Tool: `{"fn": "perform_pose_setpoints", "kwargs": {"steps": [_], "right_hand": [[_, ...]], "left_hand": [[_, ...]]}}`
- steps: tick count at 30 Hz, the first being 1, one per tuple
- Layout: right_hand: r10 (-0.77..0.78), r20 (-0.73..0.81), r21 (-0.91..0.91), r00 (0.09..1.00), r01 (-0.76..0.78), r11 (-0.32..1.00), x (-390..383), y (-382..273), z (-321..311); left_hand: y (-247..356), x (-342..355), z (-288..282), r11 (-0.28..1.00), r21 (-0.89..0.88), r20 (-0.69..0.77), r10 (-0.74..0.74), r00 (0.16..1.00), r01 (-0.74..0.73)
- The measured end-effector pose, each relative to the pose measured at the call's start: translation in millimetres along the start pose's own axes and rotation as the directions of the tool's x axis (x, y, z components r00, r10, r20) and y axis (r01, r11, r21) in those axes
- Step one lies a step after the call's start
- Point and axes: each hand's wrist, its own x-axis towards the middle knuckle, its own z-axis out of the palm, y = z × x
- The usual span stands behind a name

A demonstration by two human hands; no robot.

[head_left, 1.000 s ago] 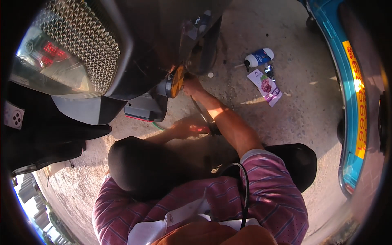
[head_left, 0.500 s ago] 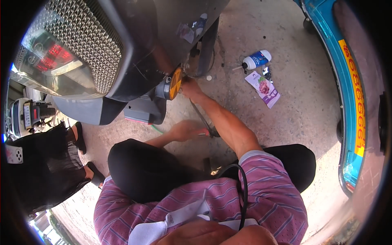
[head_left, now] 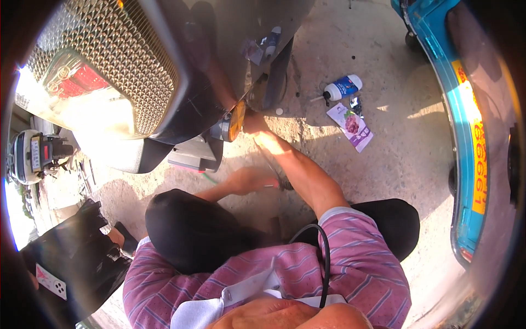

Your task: The person applies a liquid from a white bottle to a component near the rear wheel of a scooter and then uses a tool to tighten a bolt in the same area.

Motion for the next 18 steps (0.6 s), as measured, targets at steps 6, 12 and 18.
{"fn": "perform_pose_setpoints", "kwargs": {"steps": [6, 12, 18], "right_hand": [[0.057, -0.172, 0.195, 0.983, -0.023, 0.981, -10, -79, 22], [0.363, -0.163, 0.539, 0.917, -0.226, 0.812, -23, -113, -11], [0.312, -0.153, 0.497, 0.938, -0.2, 0.844, -20, -86, -6]], "left_hand": [[-24, -25, 13, 0.998, -0.054, -0.114, -0.029, 0.993, 0.023], [-14, -7, 10, 0.978, -0.198, -0.068, -0.088, 0.994, 0.073], [-28, -5, 21, 0.961, -0.275, -0.148, -0.057, 0.987, 0.014]]}}
